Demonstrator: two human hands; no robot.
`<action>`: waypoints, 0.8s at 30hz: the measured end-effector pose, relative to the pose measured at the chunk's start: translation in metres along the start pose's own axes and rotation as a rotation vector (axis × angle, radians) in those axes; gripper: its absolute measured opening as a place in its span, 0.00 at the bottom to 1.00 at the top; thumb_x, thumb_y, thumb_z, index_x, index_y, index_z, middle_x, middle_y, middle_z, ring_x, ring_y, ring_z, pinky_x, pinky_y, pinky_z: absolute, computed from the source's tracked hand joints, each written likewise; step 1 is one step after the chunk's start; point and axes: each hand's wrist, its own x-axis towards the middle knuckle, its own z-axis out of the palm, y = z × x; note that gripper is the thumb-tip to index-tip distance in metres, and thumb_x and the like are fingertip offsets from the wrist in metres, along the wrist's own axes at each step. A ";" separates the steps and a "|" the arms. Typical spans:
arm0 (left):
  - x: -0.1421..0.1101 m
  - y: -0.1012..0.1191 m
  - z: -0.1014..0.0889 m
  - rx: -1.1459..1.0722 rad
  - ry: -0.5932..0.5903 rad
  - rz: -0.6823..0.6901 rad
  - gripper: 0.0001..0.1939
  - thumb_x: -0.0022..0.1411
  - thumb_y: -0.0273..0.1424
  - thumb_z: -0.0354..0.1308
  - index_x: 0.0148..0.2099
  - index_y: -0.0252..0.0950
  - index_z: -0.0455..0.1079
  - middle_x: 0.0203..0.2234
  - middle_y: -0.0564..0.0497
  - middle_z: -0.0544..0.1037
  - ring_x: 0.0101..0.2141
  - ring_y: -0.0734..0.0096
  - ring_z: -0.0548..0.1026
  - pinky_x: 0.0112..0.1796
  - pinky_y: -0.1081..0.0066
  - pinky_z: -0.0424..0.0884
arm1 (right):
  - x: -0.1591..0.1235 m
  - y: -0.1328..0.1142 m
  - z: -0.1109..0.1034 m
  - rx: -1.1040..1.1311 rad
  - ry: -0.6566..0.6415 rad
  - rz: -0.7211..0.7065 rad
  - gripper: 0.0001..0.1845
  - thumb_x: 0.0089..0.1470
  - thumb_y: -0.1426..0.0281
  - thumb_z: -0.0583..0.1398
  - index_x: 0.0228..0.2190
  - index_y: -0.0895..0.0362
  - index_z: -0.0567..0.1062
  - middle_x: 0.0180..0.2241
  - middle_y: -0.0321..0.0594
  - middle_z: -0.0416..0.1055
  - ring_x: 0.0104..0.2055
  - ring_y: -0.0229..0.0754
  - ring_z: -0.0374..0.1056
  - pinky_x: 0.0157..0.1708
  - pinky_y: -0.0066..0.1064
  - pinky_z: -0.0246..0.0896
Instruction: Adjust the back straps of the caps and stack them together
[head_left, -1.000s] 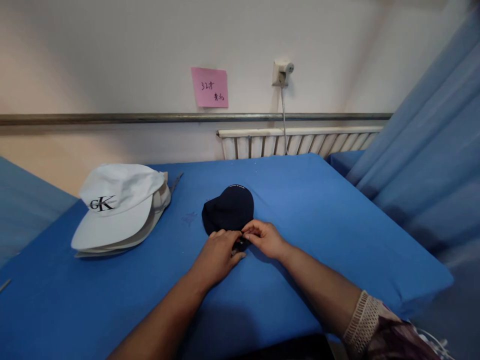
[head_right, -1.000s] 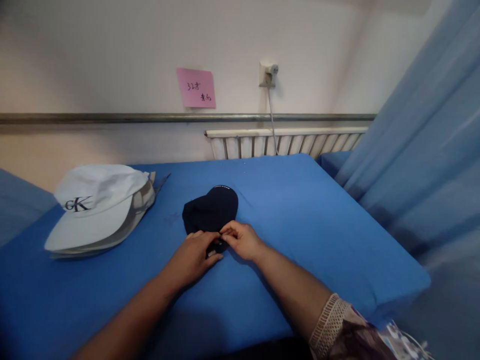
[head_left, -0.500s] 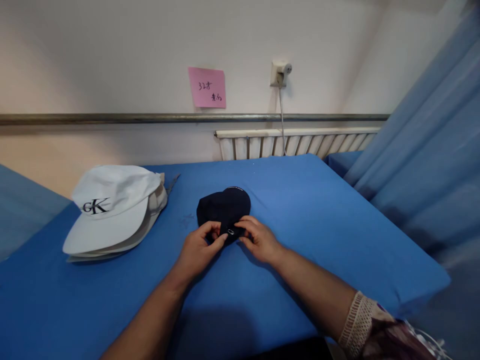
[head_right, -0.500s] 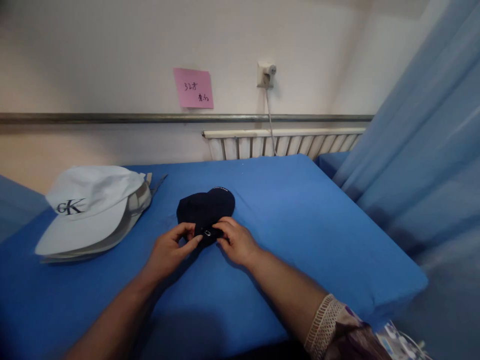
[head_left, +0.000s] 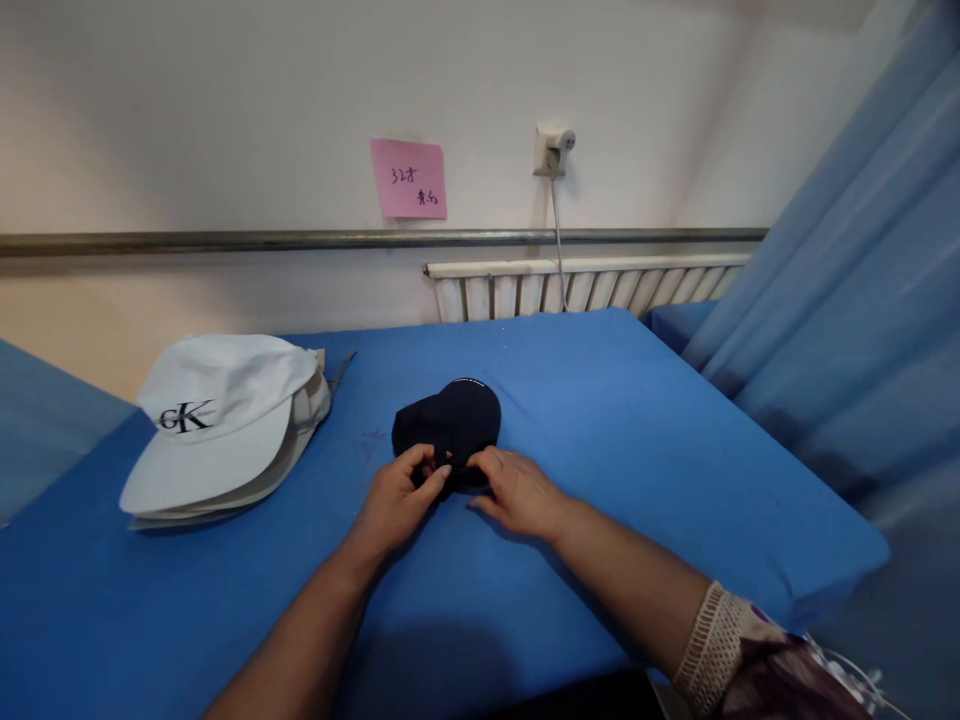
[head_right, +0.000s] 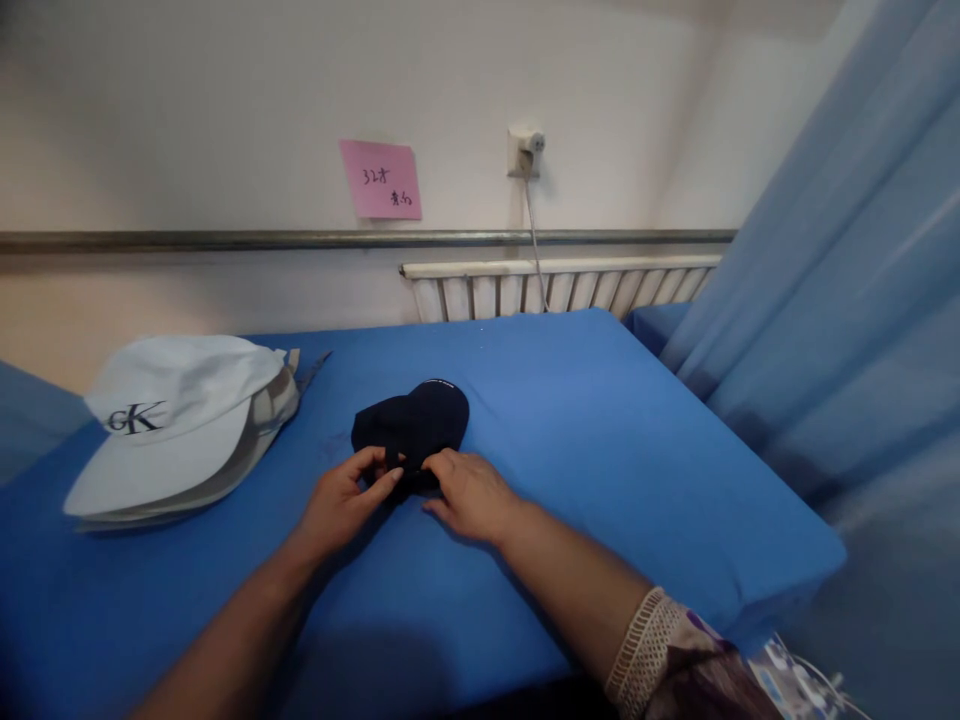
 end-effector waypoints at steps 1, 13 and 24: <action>0.000 0.000 0.000 -0.002 -0.008 0.002 0.10 0.60 0.39 0.56 0.36 0.38 0.71 0.25 0.56 0.71 0.27 0.71 0.70 0.31 0.71 0.67 | 0.001 -0.002 0.001 -0.058 -0.003 0.005 0.16 0.56 0.70 0.65 0.46 0.56 0.71 0.41 0.44 0.73 0.41 0.45 0.70 0.41 0.37 0.65; -0.001 -0.002 0.001 0.027 -0.050 0.038 0.10 0.61 0.38 0.54 0.32 0.38 0.66 0.24 0.56 0.69 0.27 0.71 0.68 0.30 0.71 0.64 | -0.001 0.003 0.004 -0.082 0.004 -0.038 0.08 0.61 0.74 0.60 0.42 0.56 0.75 0.40 0.43 0.75 0.38 0.42 0.72 0.38 0.32 0.67; -0.003 0.001 -0.006 -0.187 -0.209 -0.065 0.13 0.63 0.41 0.54 0.40 0.37 0.72 0.29 0.53 0.73 0.31 0.69 0.71 0.33 0.70 0.66 | -0.007 0.020 0.009 0.383 0.097 -0.137 0.09 0.60 0.75 0.60 0.41 0.53 0.78 0.41 0.40 0.77 0.44 0.40 0.74 0.47 0.34 0.70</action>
